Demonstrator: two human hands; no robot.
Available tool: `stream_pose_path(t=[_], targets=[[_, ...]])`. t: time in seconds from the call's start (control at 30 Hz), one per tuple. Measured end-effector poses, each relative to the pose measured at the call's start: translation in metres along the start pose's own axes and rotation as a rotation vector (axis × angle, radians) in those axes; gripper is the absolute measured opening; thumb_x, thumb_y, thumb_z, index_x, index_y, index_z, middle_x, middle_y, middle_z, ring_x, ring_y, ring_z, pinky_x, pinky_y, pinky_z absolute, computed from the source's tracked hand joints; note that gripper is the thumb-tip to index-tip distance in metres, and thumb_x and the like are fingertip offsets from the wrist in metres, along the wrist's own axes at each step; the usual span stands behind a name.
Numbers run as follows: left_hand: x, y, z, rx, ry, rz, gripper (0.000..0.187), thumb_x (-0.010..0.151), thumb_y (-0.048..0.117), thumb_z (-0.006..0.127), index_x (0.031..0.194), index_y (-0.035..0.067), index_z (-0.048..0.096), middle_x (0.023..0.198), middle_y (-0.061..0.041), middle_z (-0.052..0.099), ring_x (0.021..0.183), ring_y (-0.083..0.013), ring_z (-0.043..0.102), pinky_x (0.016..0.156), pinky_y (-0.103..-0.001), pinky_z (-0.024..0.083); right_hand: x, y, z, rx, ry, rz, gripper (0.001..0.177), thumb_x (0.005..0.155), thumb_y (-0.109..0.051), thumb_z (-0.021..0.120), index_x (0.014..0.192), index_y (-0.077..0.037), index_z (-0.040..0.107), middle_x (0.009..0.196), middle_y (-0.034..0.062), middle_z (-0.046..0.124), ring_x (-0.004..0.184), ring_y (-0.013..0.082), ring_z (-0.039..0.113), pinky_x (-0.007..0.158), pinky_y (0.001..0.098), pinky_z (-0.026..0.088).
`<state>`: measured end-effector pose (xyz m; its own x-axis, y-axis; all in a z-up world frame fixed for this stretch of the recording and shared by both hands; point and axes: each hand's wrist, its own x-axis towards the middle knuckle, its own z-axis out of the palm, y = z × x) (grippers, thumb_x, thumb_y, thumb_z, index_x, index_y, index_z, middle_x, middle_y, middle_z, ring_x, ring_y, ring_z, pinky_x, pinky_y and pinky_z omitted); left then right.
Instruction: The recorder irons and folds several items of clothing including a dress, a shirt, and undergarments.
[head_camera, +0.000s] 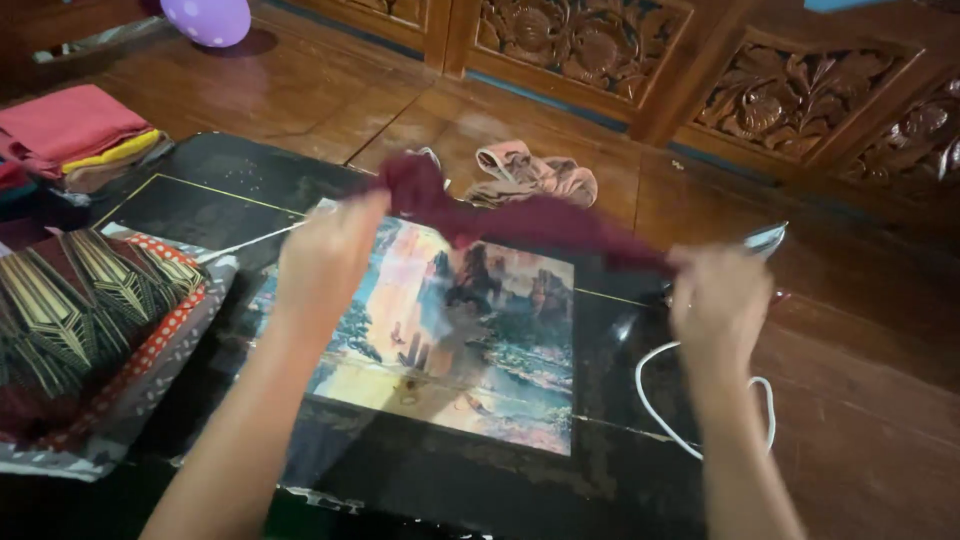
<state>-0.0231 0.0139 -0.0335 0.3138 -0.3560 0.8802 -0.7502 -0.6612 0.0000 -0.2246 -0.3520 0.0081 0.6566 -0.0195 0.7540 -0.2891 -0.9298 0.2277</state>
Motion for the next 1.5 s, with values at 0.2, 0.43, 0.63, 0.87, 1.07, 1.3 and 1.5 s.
stream_pose_path(t=[0.2, 0.43, 0.63, 0.87, 1.07, 1.3, 1.5], targets=[[-0.156, 0.020, 0.008, -0.157, -0.380, -0.096, 0.041, 0.086, 0.008, 0.060, 0.127, 0.010, 0.065, 0.091, -0.010, 0.071, 0.080, -0.0299, 0.069, 0.070, -0.041, 0.056, -0.152, -0.031, 0.059, 0.056, -0.624, -0.139, 0.021, 0.088, -0.019, 0.056, 0.081, -0.007, 0.072, 0.081, 0.0132, 0.069, 0.080, 0.0316, 0.068, 0.072, 0.0470, 0.053], [-0.177, 0.056, -0.034, -0.599, -0.561, -0.755, 0.044, 0.090, 0.024, 0.070, 0.134, 0.017, 0.069, 0.094, -0.016, 0.078, 0.095, -0.0320, 0.075, 0.070, -0.036, 0.060, -0.144, -0.001, 0.040, 1.242, -0.369, 1.075, 0.028, 0.101, -0.023, 0.056, 0.117, -0.003, 0.067, 0.110, 0.0130, 0.069, 0.095, 0.0259, 0.066, 0.081, 0.0398, 0.054], [-0.109, 0.070, -0.013, -0.730, -0.518, -0.929, 0.037, 0.096, 0.024, 0.059, 0.131, 0.016, 0.066, 0.100, -0.010, 0.080, 0.096, -0.0264, 0.079, 0.082, -0.035, 0.058, -0.120, 0.144, 0.198, 1.020, 0.325, 0.941, 0.093, 0.107, -0.010, 0.073, 0.159, -0.007, -0.004, 0.153, 0.0204, 0.032, 0.133, 0.0241, 0.052, 0.107, 0.0352, 0.047], [-0.146, 0.099, 0.085, -0.518, -0.399, -0.313, 0.034, 0.096, 0.023, 0.060, 0.124, 0.006, 0.070, 0.136, -0.016, 0.067, 0.127, -0.0361, 0.061, 0.103, -0.047, 0.049, -0.105, 0.177, 0.234, 1.062, 0.472, 0.879, 0.050, 0.115, -0.017, 0.076, 0.142, 0.000, 0.038, 0.133, 0.0167, 0.058, 0.112, 0.0196, 0.063, 0.093, 0.0311, 0.055], [-0.147, 0.113, 0.093, -0.260, -0.578, -0.399, 0.066, 0.095, 0.038, 0.058, 0.149, 0.003, 0.044, 0.160, -0.016, 0.035, 0.146, -0.0356, 0.033, 0.107, -0.059, 0.038, 0.004, 0.030, 0.079, 0.613, -0.348, 0.601, 0.057, 0.082, -0.035, 0.083, 0.127, -0.006, 0.064, 0.102, 0.0136, 0.072, 0.081, 0.0278, 0.073, 0.069, 0.0393, 0.058], [-0.168, 0.099, 0.098, -0.068, -0.586, -0.495, 0.071, 0.097, 0.045, 0.054, 0.154, 0.006, 0.036, 0.165, -0.014, 0.027, 0.152, -0.0332, 0.027, 0.111, -0.060, 0.034, 0.018, -0.123, 0.101, 0.536, -0.815, -0.052, 0.071, 0.078, -0.065, 0.074, 0.127, -0.015, 0.062, 0.097, 0.0248, 0.074, 0.092, 0.0429, 0.071, 0.079, 0.0517, 0.056], [-0.173, 0.075, 0.096, -0.093, -0.645, -0.595, 0.084, 0.087, 0.057, 0.061, 0.154, 0.015, 0.036, 0.165, -0.010, 0.024, 0.151, -0.0315, 0.022, 0.116, -0.061, 0.024, 0.018, -0.164, 0.127, 0.552, -0.881, -0.181, 0.060, 0.081, -0.057, 0.073, 0.115, -0.009, 0.059, 0.092, 0.0250, 0.072, 0.087, 0.0452, 0.071, 0.076, 0.0557, 0.055]])
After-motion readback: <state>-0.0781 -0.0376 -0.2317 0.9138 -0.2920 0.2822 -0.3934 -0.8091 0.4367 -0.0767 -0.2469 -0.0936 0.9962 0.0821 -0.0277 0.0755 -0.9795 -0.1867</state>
